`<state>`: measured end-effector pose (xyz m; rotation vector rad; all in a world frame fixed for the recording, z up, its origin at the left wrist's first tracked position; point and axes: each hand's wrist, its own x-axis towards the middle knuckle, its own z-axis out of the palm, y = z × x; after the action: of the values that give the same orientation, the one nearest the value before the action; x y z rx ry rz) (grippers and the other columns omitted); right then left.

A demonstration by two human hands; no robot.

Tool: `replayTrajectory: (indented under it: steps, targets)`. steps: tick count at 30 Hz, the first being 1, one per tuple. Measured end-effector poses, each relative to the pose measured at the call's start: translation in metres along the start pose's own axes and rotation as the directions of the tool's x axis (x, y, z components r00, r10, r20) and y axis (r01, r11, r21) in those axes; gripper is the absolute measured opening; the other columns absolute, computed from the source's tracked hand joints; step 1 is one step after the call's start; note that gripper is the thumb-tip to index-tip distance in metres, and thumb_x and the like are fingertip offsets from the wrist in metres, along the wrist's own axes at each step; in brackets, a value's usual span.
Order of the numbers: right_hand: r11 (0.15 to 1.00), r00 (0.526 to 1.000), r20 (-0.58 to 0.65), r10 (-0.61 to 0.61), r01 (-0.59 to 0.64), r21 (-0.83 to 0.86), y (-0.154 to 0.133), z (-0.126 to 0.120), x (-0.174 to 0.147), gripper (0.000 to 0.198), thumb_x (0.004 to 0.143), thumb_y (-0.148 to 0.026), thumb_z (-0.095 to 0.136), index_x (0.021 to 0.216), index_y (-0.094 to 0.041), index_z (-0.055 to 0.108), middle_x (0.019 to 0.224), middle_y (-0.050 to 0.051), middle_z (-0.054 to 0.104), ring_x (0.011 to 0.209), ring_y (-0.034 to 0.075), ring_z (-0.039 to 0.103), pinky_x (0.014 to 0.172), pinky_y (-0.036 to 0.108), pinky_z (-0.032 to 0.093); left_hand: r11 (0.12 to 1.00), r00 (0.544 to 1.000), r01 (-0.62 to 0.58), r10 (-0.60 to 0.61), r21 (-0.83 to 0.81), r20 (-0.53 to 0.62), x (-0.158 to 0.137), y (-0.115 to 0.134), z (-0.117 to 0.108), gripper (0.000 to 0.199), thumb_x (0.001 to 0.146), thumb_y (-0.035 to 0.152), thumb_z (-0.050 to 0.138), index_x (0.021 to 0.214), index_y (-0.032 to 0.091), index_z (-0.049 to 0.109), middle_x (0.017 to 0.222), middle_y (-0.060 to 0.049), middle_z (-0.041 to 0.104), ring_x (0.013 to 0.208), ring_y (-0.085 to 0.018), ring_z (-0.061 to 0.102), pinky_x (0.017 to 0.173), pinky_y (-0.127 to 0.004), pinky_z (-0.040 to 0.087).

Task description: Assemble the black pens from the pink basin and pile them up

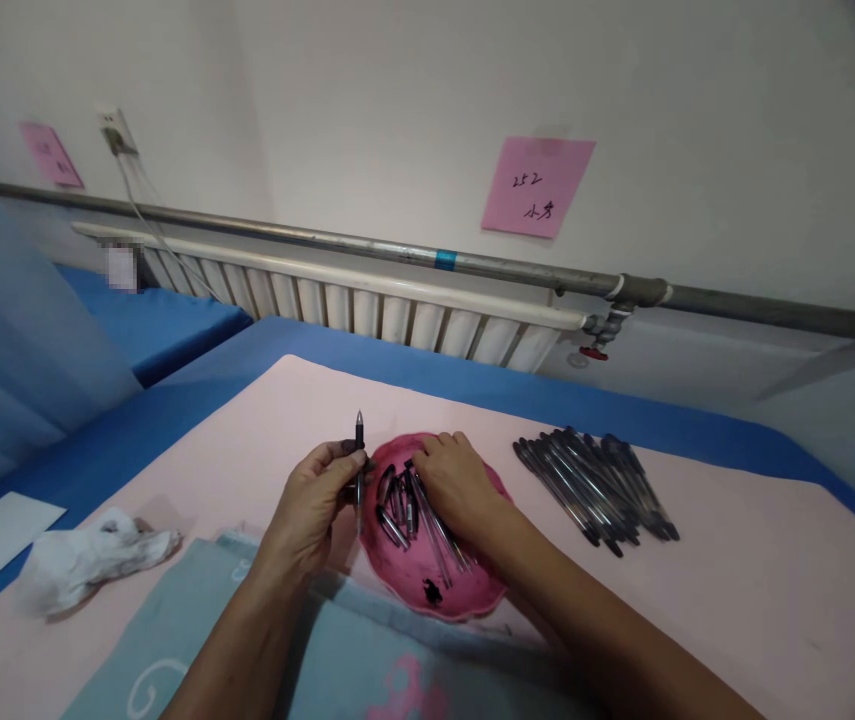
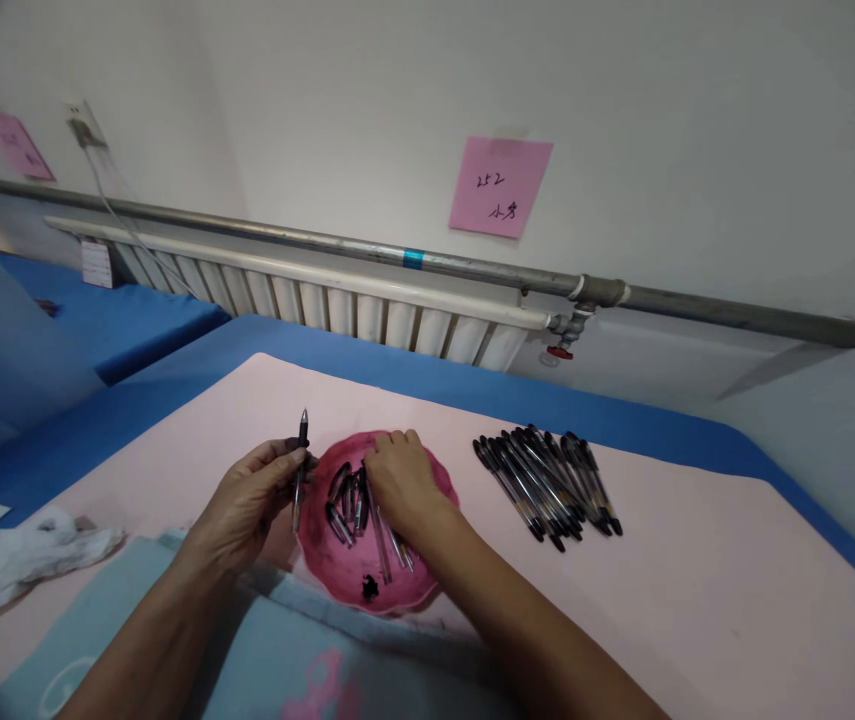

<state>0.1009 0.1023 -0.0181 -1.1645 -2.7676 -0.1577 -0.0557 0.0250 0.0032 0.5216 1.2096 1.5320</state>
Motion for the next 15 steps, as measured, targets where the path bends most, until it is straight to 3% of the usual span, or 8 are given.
replayTrajectory:
  steps: [5,7,8,10,13,15]
  targets:
    - [0.957,0.986,-0.081,0.149,-0.123,0.264,0.009,-0.015,-0.007,0.018,0.086,-0.013,0.045,0.090,-0.015,0.063,0.091,0.011,0.066,0.086,0.022,0.058,0.078,0.035,0.041,0.998,0.999,-0.043,0.042,0.036,0.009,0.000,0.001,0.000,0.024,0.061,0.029,0.077,0.075,0.013,0.067,0.069,-0.003,0.069,0.051,-0.007,0.053,0.049,-0.019,0.038]
    - [0.833,0.964,-0.105,0.244,-0.153,0.531,0.011,-0.021,-0.013,0.020,0.086,-0.016,0.045,0.095,-0.018,0.062,0.095,0.007,0.067,0.087,0.019,0.059,0.080,0.033,0.043,1.000,0.999,-0.017,0.017,-0.010,0.029,-0.002,0.003,0.002,0.025,0.059,0.028,0.078,0.075,0.012,0.067,0.069,-0.004,0.070,0.052,-0.008,0.056,0.050,-0.020,0.041]
    - [0.706,0.950,-0.085,0.299,-0.161,0.690,0.011,-0.024,-0.016,0.019,0.085,-0.018,0.046,0.094,-0.020,0.063,0.094,0.004,0.068,0.086,0.018,0.059,0.079,0.032,0.044,0.999,0.999,0.003,-0.001,-0.044,0.040,-0.003,0.004,0.004,0.026,0.058,0.027,0.079,0.076,0.012,0.067,0.071,-0.005,0.070,0.053,-0.009,0.057,0.051,-0.020,0.043]
    - [0.345,0.924,0.030,0.381,-0.172,0.923,0.009,-0.029,-0.022,0.014,0.080,-0.024,0.053,0.087,-0.021,0.065,0.081,0.001,0.067,0.074,0.016,0.059,0.070,0.030,0.045,0.993,0.997,0.043,-0.037,-0.112,0.061,-0.006,0.006,0.006,0.029,0.056,0.022,0.080,0.080,0.012,0.067,0.073,-0.006,0.071,0.054,-0.010,0.060,0.053,-0.020,0.047]
    - [-0.137,0.895,0.237,0.378,-0.199,0.970,0.002,-0.033,-0.032,0.014,0.070,-0.029,0.065,0.081,-0.018,0.064,0.061,-0.004,0.058,0.053,0.010,0.049,0.053,0.024,0.038,0.981,0.991,0.091,-0.072,-0.174,0.110,-0.008,0.006,0.008,0.030,0.056,0.015,0.081,0.083,0.012,0.067,0.075,-0.005,0.072,0.056,-0.010,0.063,0.057,-0.021,0.052]
    - [-0.332,0.877,0.308,0.370,-0.185,0.925,-0.004,-0.035,-0.039,0.019,0.065,-0.027,0.071,0.080,-0.018,0.063,0.058,-0.005,0.057,0.048,0.008,0.045,0.050,0.022,0.034,0.977,0.987,0.097,-0.069,-0.189,0.148,-0.008,0.004,0.007,0.028,0.056,0.015,0.081,0.080,0.011,0.067,0.075,-0.005,0.072,0.059,-0.011,0.065,0.060,-0.021,0.054]
